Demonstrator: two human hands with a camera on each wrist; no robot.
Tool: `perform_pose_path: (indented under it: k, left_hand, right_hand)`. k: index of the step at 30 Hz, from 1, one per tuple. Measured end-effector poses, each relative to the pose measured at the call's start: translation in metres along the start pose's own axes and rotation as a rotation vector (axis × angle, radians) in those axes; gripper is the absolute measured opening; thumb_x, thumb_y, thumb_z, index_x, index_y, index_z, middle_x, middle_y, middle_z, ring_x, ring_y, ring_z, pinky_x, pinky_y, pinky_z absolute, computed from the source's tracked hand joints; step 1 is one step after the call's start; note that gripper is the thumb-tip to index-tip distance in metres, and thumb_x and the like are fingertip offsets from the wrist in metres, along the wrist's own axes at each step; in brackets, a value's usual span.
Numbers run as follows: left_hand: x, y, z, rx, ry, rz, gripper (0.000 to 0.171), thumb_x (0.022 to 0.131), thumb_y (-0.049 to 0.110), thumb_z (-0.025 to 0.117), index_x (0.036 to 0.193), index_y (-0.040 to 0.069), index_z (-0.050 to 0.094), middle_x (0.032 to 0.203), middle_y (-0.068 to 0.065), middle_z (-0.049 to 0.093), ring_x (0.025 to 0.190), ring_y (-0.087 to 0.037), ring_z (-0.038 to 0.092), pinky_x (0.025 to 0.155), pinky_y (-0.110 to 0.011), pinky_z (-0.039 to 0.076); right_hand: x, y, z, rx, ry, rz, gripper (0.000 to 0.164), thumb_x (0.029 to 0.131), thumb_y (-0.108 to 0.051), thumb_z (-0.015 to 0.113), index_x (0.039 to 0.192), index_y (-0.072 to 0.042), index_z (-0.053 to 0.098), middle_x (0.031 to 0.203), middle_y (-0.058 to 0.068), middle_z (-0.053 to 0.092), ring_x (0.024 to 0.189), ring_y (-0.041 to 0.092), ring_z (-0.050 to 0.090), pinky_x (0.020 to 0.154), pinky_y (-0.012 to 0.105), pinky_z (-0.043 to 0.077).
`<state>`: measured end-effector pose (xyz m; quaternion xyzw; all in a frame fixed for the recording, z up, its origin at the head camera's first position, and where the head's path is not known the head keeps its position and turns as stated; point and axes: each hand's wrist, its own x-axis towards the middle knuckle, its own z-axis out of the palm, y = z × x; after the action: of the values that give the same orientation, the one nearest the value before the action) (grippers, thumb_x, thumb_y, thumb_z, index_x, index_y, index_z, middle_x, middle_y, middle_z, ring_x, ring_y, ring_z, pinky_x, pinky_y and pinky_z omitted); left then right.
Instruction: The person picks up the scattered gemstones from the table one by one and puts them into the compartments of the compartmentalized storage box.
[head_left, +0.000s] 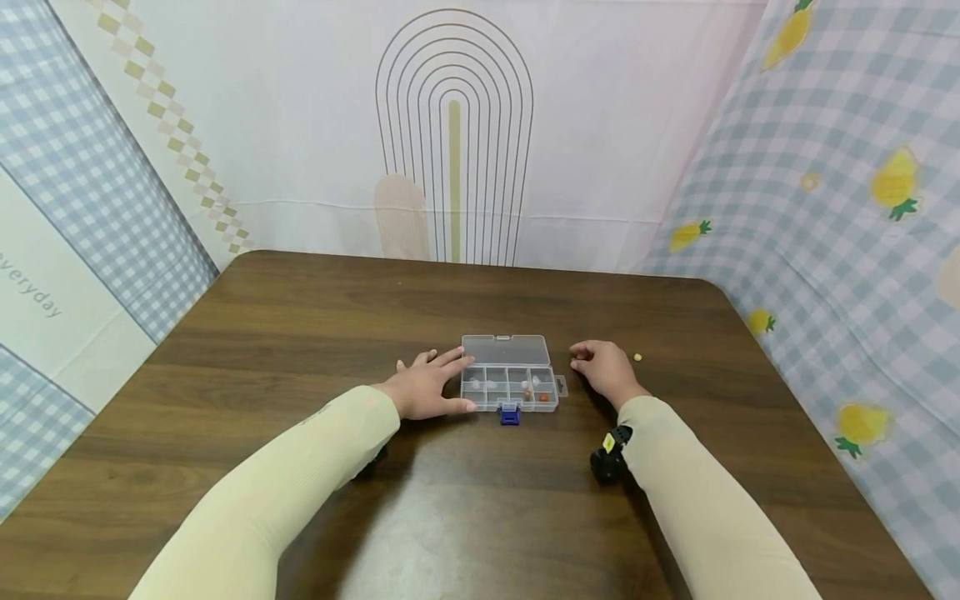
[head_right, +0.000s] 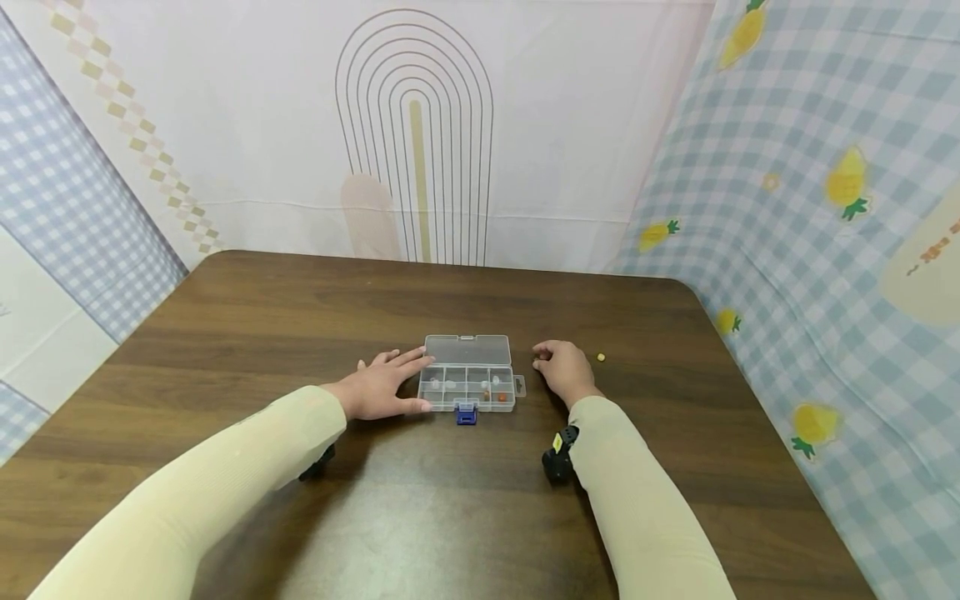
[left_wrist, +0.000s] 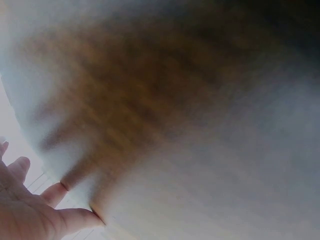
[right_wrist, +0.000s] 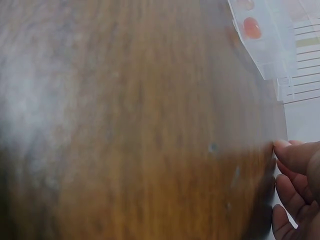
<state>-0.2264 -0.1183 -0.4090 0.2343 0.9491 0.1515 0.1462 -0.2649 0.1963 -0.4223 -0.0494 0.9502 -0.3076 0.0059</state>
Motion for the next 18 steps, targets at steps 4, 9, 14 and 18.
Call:
perform_pose_path:
  k: [4, 9, 14, 18]
  left_hand:
    - [-0.0006, 0.001, -0.0011, 0.001, -0.005, 0.0, 0.084, 0.086, 0.068, 0.053, 0.155, 0.032, 0.022, 0.162, 0.006, 0.01, 0.145, -0.044, 0.011, 0.099, -0.079, 0.01]
    - [-0.0009, 0.0009, -0.0012, 0.002, -0.003, 0.003, 0.083, 0.087, 0.068, 0.053, 0.155, 0.031, 0.023, 0.162, 0.005, 0.011, 0.145, -0.044, 0.012, 0.099, -0.079, 0.011]
    - [-0.0006, 0.001, -0.0009, 0.006, -0.009, -0.003, 0.084, 0.087, 0.068, 0.053, 0.155, 0.032, 0.022, 0.162, 0.006, 0.01, 0.145, -0.043, 0.011, 0.1, -0.078, 0.01]
    - [-0.0017, 0.0017, -0.001, 0.004, -0.005, -0.001, 0.083, 0.087, 0.068, 0.053, 0.155, 0.031, 0.023, 0.162, 0.005, 0.011, 0.145, -0.043, 0.012, 0.1, -0.079, 0.01]
  right_hand:
    - [-0.0001, -0.0009, 0.0001, -0.006, 0.004, -0.002, 0.026, 0.093, -0.006, 0.062, 0.118, 0.002, 0.066, 0.107, 0.018, 0.067, 0.101, 0.033, 0.061, 0.091, 0.047, 0.046]
    - [-0.0005, -0.0017, 0.0013, -0.012, 0.006, -0.008, 0.026, 0.094, -0.005, 0.061, 0.118, 0.002, 0.067, 0.111, 0.019, 0.067, 0.103, 0.033, 0.06, 0.091, 0.048, 0.046]
    - [-0.0003, -0.0006, 0.0031, -0.017, 0.01, -0.014, 0.025, 0.095, -0.005, 0.059, 0.118, 0.001, 0.067, 0.115, 0.019, 0.066, 0.105, 0.034, 0.06, 0.092, 0.049, 0.046]
    - [0.0, -0.0002, 0.0039, -0.026, 0.01, -0.014, 0.025, 0.095, -0.004, 0.058, 0.117, 0.0, 0.067, 0.117, 0.019, 0.066, 0.108, 0.035, 0.059, 0.094, 0.049, 0.045]
